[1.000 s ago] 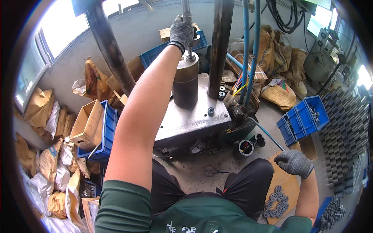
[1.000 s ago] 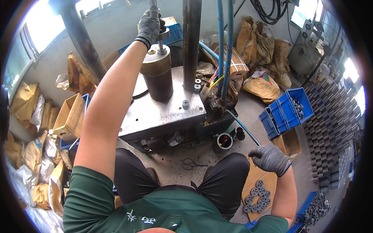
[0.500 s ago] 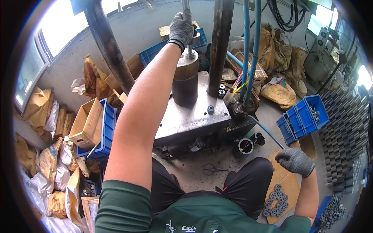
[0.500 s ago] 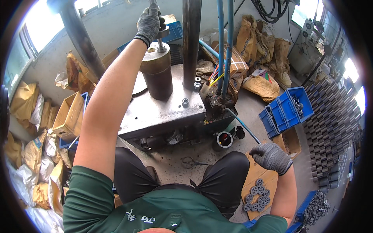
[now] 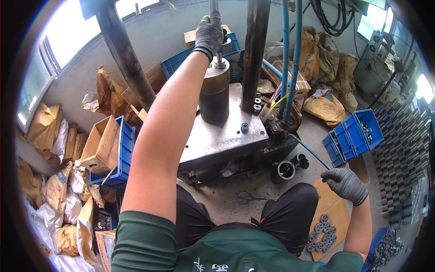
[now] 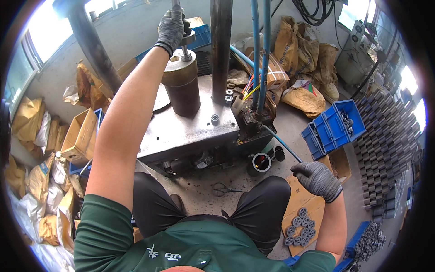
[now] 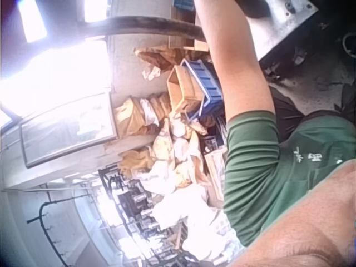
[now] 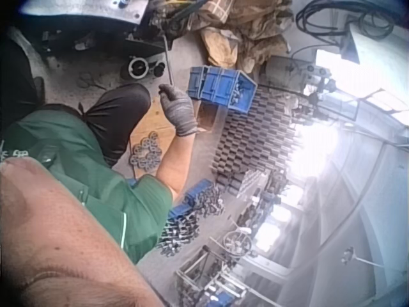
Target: Operating a hydraulic press to assemble or process metal components.
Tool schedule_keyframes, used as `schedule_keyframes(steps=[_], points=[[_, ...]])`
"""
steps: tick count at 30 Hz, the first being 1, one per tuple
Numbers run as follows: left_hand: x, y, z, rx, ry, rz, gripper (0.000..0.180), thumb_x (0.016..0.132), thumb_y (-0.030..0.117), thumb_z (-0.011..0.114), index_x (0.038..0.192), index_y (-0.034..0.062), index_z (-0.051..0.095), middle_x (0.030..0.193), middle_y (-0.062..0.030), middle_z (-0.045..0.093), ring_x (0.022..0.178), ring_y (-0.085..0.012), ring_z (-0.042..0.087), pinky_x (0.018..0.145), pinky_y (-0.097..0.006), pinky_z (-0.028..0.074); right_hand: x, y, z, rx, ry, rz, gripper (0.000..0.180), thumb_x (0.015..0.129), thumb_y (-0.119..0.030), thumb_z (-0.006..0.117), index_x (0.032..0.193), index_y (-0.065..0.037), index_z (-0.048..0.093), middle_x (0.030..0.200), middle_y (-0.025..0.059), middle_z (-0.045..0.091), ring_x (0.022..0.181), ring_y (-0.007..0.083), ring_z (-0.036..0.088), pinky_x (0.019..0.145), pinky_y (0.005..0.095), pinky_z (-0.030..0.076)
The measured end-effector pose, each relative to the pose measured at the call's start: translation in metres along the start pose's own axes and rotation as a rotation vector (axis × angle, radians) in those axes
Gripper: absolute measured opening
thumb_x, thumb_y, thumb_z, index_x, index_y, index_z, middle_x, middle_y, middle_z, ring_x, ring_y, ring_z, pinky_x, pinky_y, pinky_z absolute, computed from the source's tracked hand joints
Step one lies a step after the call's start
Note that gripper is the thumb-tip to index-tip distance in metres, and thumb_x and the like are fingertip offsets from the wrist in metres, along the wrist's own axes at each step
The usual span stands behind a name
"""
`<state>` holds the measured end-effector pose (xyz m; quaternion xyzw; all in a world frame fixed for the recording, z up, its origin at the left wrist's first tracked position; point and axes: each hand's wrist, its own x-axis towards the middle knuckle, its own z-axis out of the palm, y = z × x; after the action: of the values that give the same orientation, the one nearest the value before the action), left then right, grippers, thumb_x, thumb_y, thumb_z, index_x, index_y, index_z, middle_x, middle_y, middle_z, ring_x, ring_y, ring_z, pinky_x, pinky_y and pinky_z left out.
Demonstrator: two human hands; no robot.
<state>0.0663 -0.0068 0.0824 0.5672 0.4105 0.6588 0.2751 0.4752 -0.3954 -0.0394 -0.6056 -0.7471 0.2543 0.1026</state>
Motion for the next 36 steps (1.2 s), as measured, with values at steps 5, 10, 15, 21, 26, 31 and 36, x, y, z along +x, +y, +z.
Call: schedule_keyframes(steps=[5,10,15,21,26,31,36], points=[[0.0,-0.001,0.0,0.002,0.008,-0.023,0.061,0.108,0.057,0.045,0.111,-0.0016,0.06,0.077,-0.0124,0.066,0.06,-0.0185,0.071,0.053,-0.033,0.062,0.001,-0.002,-0.002,-0.224,-0.114,-0.119,0.022,0.091,-0.013,0.07,0.11,-0.005,0.076,0.098,0.017,0.077,0.091,0.0359,0.073,0.083,0.0425,0.059],[-0.002,0.002,-0.002,-0.005,-0.019,-0.025,0.061,0.108,0.057,0.045,0.111,-0.0016,0.059,0.078,-0.0124,0.066,0.062,-0.0191,0.072,0.055,-0.034,0.063,0.002,-0.002,-0.003,0.0,0.037,0.02,0.023,0.09,-0.013,0.07,0.112,-0.005,0.076,0.099,0.017,0.077,0.093,0.0354,0.074,0.084,0.043,0.059],[-0.004,0.005,-0.002,0.025,-0.012,-0.027,0.061,0.108,0.057,0.044,0.111,-0.002,0.059,0.08,-0.013,0.066,0.064,-0.0199,0.073,0.057,-0.035,0.065,0.0,0.004,-0.001,-0.249,-0.136,-0.131,0.023,0.091,-0.01,0.069,0.111,-0.004,0.076,0.098,0.018,0.077,0.093,0.0339,0.074,0.085,0.0417,0.059],[-0.009,0.01,-0.003,0.038,-0.006,-0.025,0.06,0.108,0.056,0.045,0.111,-0.0022,0.059,0.08,-0.014,0.068,0.06,-0.02,0.072,0.056,-0.034,0.064,0.027,-0.008,-0.017,-0.107,0.311,-0.149,0.018,0.089,-0.004,0.07,0.107,-0.003,0.074,0.096,0.0159,0.074,0.088,0.0321,0.073,0.082,0.0389,0.058],[-0.006,0.003,-0.002,0.009,0.002,-0.025,0.059,0.107,0.055,0.047,0.111,-0.0029,0.059,0.077,-0.0138,0.067,0.056,-0.0194,0.07,0.052,-0.033,0.061,0.105,-0.025,-0.076,-0.547,1.049,-0.331,0.012,0.09,-0.012,0.075,0.091,-0.006,0.065,0.088,0.0138,0.062,0.086,0.0345,0.063,0.078,0.0444,0.052],[-0.001,0.0,0.0,-0.055,0.014,0.003,0.056,0.107,0.054,0.049,0.108,-0.0014,0.058,0.075,-0.0129,0.067,0.054,-0.0189,0.069,0.049,-0.033,0.059,0.166,-0.024,-0.124,-0.663,1.06,-0.228,0.022,0.092,-0.024,0.076,0.088,-0.005,0.064,0.09,0.014,0.065,0.089,0.0368,0.065,0.082,0.0472,0.053],[-0.026,0.01,-0.002,-0.178,0.032,-0.018,0.038,0.104,0.043,0.056,0.097,0.0062,0.057,0.069,-0.0055,0.06,0.053,-0.0151,0.061,0.044,-0.035,0.056,0.181,-0.024,-0.132,-0.582,0.887,0.02,0.027,0.095,-0.032,0.072,0.093,-0.005,0.068,0.098,0.0178,0.072,0.093,0.0371,0.071,0.082,0.0487,0.055]])
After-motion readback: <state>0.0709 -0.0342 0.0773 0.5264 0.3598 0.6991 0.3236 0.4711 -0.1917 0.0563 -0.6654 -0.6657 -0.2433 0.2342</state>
